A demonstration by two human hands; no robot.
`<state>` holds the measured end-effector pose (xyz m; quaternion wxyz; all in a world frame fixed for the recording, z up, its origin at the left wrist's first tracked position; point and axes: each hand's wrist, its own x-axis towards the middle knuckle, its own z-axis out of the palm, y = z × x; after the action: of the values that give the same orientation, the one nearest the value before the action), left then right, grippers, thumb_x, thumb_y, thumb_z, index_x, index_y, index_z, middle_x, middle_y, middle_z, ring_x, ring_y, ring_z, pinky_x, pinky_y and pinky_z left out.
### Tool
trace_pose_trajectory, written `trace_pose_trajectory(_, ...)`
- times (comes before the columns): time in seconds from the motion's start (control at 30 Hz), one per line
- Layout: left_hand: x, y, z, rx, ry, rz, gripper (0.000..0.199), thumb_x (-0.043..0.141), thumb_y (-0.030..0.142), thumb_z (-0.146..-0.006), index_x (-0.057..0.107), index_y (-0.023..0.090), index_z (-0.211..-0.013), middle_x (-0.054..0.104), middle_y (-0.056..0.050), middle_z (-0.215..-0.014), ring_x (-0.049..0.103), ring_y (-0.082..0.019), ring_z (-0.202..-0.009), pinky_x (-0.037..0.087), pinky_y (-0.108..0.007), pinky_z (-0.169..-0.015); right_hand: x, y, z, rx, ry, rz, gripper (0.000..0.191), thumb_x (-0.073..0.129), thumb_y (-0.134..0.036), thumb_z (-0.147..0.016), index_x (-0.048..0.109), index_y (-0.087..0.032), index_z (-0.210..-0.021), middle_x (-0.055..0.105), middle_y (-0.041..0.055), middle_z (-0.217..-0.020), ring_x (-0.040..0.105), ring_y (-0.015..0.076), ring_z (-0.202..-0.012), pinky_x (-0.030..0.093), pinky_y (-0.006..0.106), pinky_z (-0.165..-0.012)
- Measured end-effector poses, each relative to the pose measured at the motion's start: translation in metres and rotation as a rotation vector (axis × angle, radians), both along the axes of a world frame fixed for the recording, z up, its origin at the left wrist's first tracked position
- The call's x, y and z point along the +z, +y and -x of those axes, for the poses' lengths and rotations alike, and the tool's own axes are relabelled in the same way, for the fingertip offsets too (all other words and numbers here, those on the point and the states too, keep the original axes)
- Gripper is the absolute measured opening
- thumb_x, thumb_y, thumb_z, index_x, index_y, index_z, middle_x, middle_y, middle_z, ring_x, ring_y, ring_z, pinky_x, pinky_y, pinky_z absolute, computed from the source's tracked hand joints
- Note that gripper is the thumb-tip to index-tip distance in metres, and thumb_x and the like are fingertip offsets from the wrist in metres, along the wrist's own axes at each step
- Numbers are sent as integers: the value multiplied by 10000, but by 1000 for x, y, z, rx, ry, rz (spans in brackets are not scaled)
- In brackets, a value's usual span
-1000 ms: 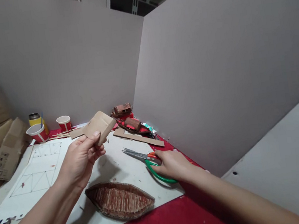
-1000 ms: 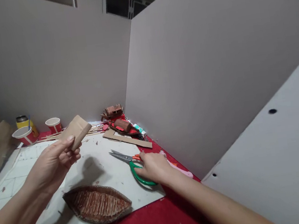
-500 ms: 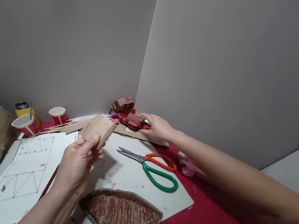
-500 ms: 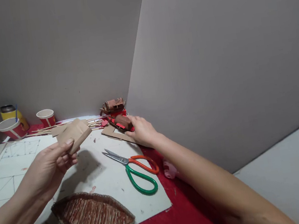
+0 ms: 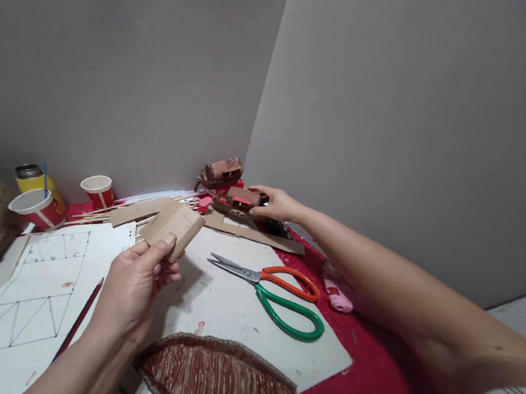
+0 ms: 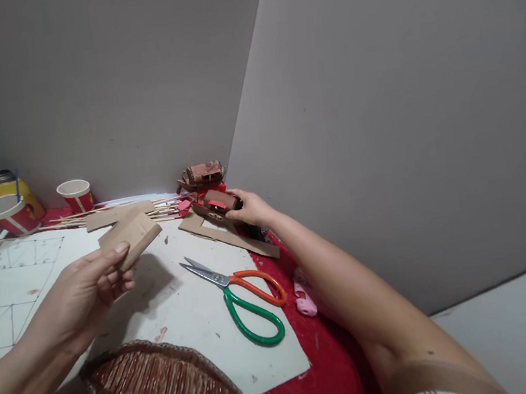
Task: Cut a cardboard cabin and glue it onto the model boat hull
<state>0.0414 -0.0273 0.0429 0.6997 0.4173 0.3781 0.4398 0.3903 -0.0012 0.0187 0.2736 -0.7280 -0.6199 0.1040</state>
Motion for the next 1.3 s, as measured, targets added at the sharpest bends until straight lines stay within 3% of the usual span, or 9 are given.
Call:
trace_pose_trajectory(0.2,-1,-1,0,-13,13,-11,352,866,357,-611,599,133,-656,541,42,-549,554,-79,-488,475,-147,-479,20,-21,-1,66,360,68,400,630,-347,-951,569,-175,-1306,650,98,-1226,663,234,-1025,564,449,-874)
trace_pose_trajectory(0.33,1,-1,1,-18,20,1,314,855,336,-628,622,131,-674,566,32,-565,559,-85,-500,484,-152,-485,26,-34,11,162,540,117,523,697,-429,-841,602,-208,-1305,708,78,-1215,684,232,-1042,552,379,-909)
trace_pose_trajectory(0.57,4,-3,0,-22,4,-1,261,840,291,-643,632,133,-650,535,44,-522,546,-89,-485,485,-151,-475,33,-48,38,294,602,172,641,781,-471,-727,638,-220,-1299,692,77,-1279,654,250,-1125,524,344,-952)
trace_pose_trajectory(0.9,1,0,2,-21,-18,-10,275,856,290,-630,632,130,-642,541,35,-546,544,-91,-493,488,-155,-462,29,-41,30,310,342,115,624,715,-465,-793,593,-214,-1352,676,68,-1305,634,268,-1165,499,411,-1015)
trace_pose_trajectory(1.07,2,-1,2,-61,-22,9,241,825,258,-673,628,119,-675,577,15,-590,547,-85,-489,486,-155,-451,7,-19,4,198,84,32,636,737,-337,-824,519,-222,-1411,616,91,-1368,568,289,-1241,408,481,-1103)
trace_pose_trajectory(1.17,5,-2,3,-99,-37,63,195,795,223,-703,631,118,-692,590,5,-592,551,-86,-487,488,-158,-444,-9,-6,-7,138,-38,6,484,661,-347,-922,536,-205,-1368,563,118,-1392,560,297,-1233,436,551,-1051)
trace_pose_trajectory(1.3,10,-3,5,-142,-73,118,144,772,183,-724,644,121,-703,596,6,-577,563,-88,-500,509,-163,-458,-12,-6,-7,78,-168,-24,483,661,-366,-915,543,-195,-1351,541,131,-1404,530,320,-1259,425,567,-1050)
